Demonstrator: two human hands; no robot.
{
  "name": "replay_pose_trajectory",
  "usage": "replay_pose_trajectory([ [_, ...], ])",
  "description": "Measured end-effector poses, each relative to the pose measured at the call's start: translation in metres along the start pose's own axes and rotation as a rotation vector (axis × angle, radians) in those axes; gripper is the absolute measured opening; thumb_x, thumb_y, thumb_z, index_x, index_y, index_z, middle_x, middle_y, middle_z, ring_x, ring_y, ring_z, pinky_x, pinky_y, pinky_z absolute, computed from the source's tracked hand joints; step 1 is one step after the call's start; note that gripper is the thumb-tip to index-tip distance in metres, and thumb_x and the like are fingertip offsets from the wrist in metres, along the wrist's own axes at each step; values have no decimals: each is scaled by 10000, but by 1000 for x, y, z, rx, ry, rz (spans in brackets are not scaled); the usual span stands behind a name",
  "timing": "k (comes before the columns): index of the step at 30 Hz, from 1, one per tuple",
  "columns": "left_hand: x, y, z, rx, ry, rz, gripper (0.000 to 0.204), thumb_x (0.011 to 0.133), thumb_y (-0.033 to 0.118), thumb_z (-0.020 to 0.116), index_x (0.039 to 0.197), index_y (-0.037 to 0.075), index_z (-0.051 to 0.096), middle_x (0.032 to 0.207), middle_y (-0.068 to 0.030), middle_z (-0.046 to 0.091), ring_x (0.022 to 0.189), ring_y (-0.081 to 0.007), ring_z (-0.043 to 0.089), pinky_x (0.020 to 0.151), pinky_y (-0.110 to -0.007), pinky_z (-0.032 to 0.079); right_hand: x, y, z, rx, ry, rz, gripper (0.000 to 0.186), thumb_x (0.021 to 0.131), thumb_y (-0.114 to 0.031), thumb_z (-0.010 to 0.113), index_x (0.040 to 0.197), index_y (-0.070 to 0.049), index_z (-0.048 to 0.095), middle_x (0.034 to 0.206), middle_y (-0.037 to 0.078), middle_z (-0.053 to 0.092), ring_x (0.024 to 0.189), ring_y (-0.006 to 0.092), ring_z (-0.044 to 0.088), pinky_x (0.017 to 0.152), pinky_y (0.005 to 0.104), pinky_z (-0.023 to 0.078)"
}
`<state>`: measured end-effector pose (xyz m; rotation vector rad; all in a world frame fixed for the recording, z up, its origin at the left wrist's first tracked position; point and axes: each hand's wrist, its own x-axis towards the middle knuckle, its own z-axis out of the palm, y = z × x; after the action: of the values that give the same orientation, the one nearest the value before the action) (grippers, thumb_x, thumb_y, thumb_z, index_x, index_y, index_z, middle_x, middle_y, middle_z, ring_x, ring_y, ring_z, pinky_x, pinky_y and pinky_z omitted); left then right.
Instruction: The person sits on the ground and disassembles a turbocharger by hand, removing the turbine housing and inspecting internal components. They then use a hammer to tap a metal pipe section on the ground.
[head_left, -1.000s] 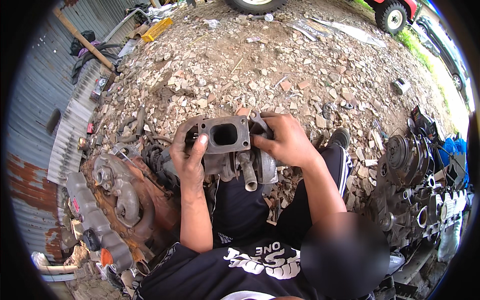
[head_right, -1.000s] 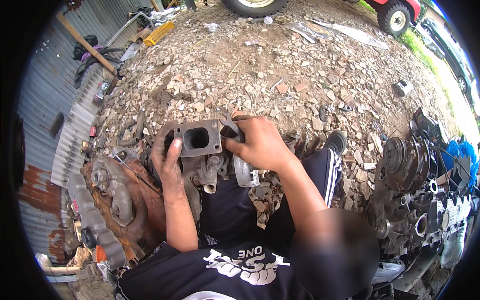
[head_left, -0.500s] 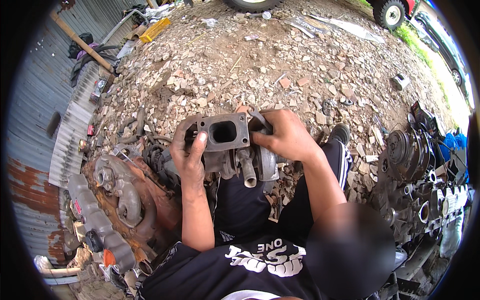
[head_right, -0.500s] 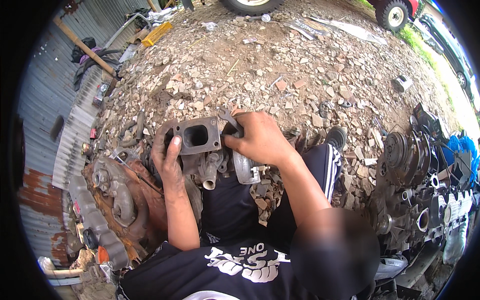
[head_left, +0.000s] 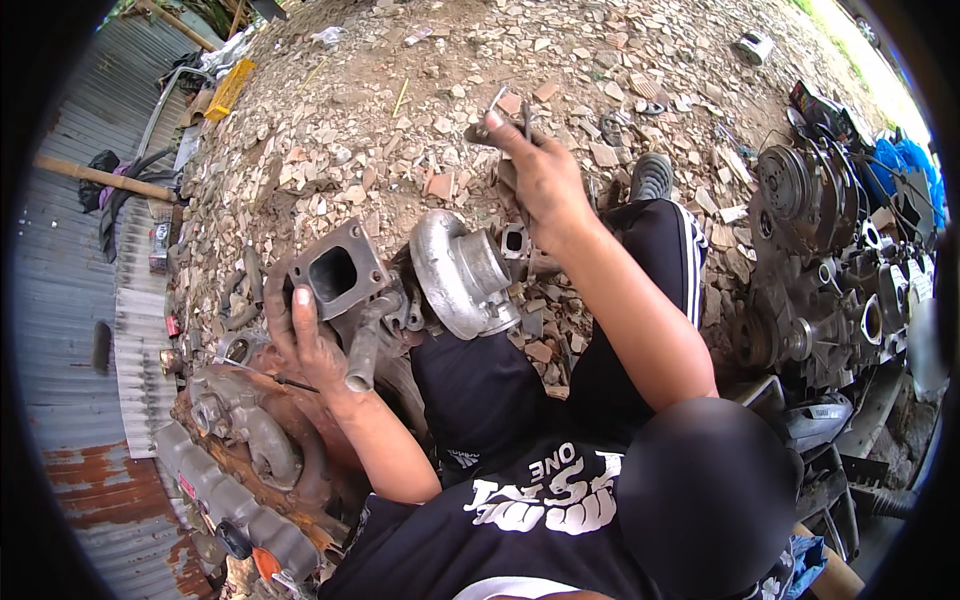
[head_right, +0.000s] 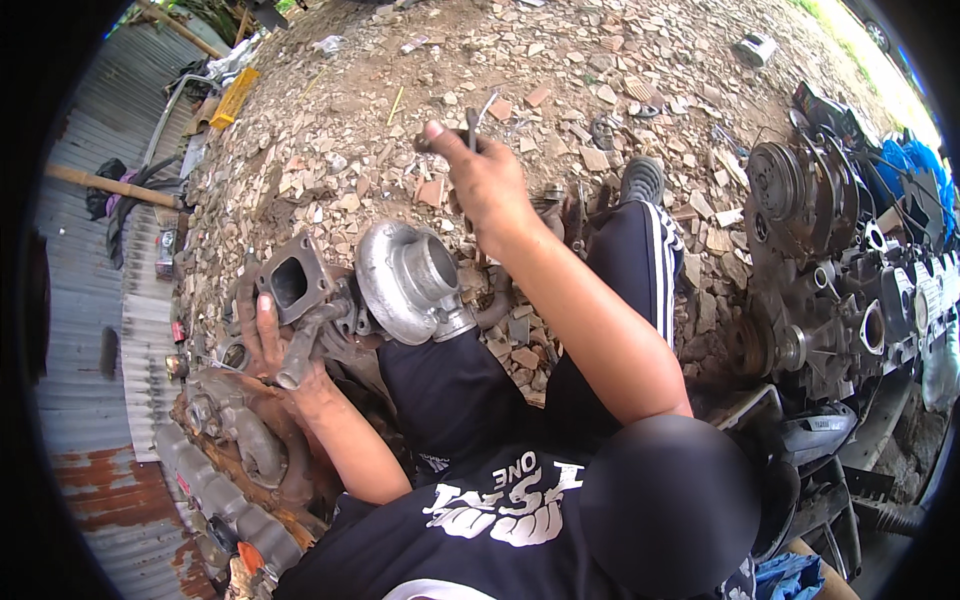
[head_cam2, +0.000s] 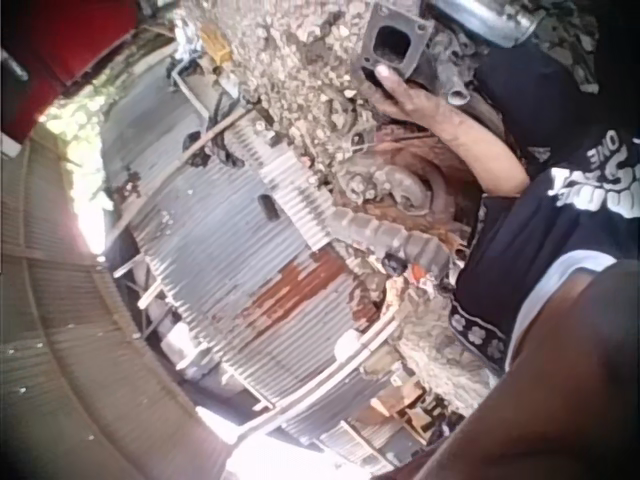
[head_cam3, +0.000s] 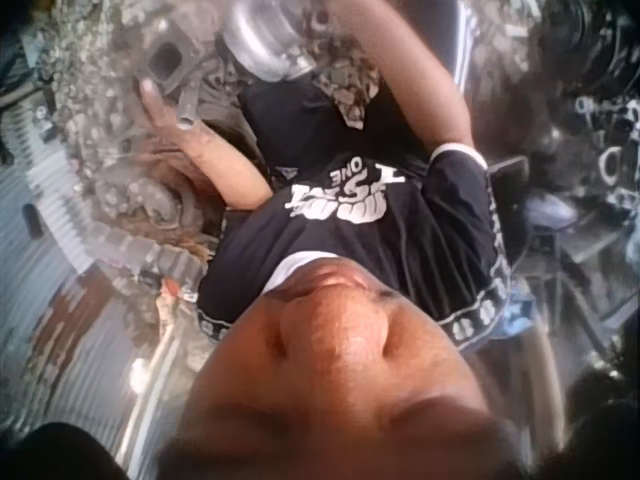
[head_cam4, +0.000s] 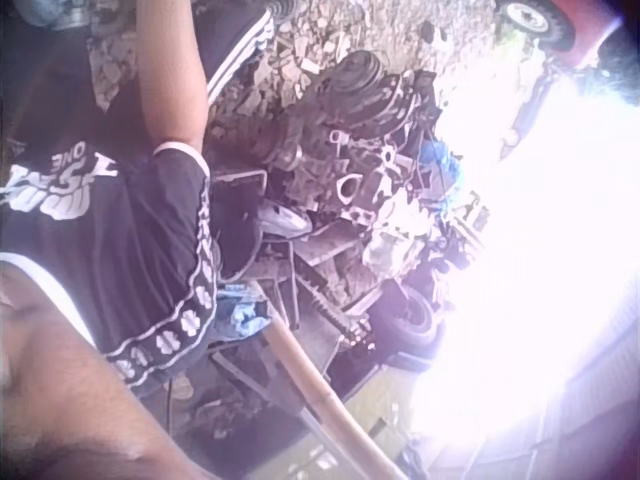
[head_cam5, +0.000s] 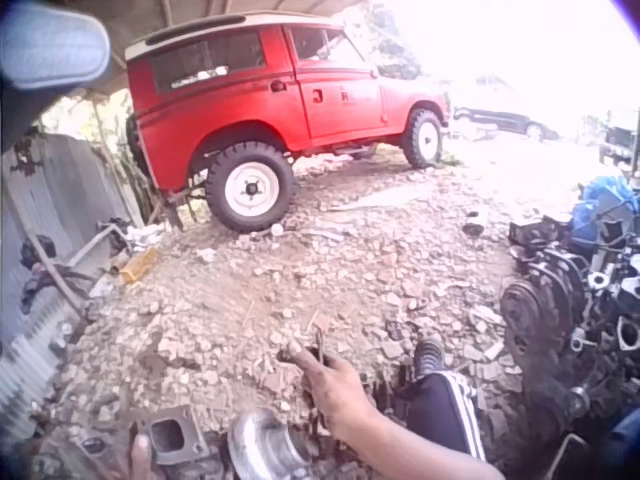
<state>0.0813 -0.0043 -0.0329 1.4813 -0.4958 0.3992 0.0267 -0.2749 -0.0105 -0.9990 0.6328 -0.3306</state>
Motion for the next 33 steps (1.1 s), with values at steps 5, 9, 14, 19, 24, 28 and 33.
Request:
replay_pose_trajectory([
  [5,0,-16,-18,71,-68,22,522,999,283,686,1400,-19,543,1348,-220,592,1153,-336,666,880,-442,649,76,47,-58,-10,347,14,531,944,-494,763,1108,8,707,801,16,586,644,155,518,608,380,473],
  [9,4,-31,-25,177,-142,128,578,980,338,726,1472,128,508,1439,-260,525,1229,-439,631,912,-481,645,131,124,-141,-683,626,116,653,904,-608,735,1144,-1,739,1132,200,751,1010,361,730,935,470,545],
  [14,13,-31,-37,170,-101,10,587,974,385,736,1462,139,525,1437,-282,530,1294,-459,596,933,-516,635,105,190,-214,-1097,697,490,675,883,-638,741,1262,-80,731,1341,179,695,1256,376,656,1030,503,528],
  [19,17,-19,-31,104,-102,-81,692,905,460,789,1458,137,528,1432,-279,530,1286,-454,603,928,-519,638,95,238,-249,-1327,504,640,681,865,-638,757,1275,-95,732,1346,177,694,1243,364,666,1029,477,530],
  [24,17,-10,-14,151,-66,-36,598,923,282,701,1420,-9,540,1364,-260,585,1179,-392,663,926,-494,636,96,189,-178,-779,566,250,758,860,-656,727,1245,-3,729,1225,183,748,1109,295,719,980,431,528],
  [28,21,15,11,-87,41,-260,530,956,199,633,1387,-95,545,1277,-242,641,1094,-361,706,892,-468,645,29,106,-80,-143,-33,17,615,991,-561,615,1370,-78,657,1241,79,729,843,146,598,729,301,463],
  [33,28,27,24,-230,-233,-351,854,900,319,799,1546,-81,409,1443,-199,567,1335,-317,558,1142,-456,452,-20,55,-57,-476,-531,-374,1071,659,-522,919,1563,-139,489,1418,197,642,1339,304,594,1192,450,399],
])
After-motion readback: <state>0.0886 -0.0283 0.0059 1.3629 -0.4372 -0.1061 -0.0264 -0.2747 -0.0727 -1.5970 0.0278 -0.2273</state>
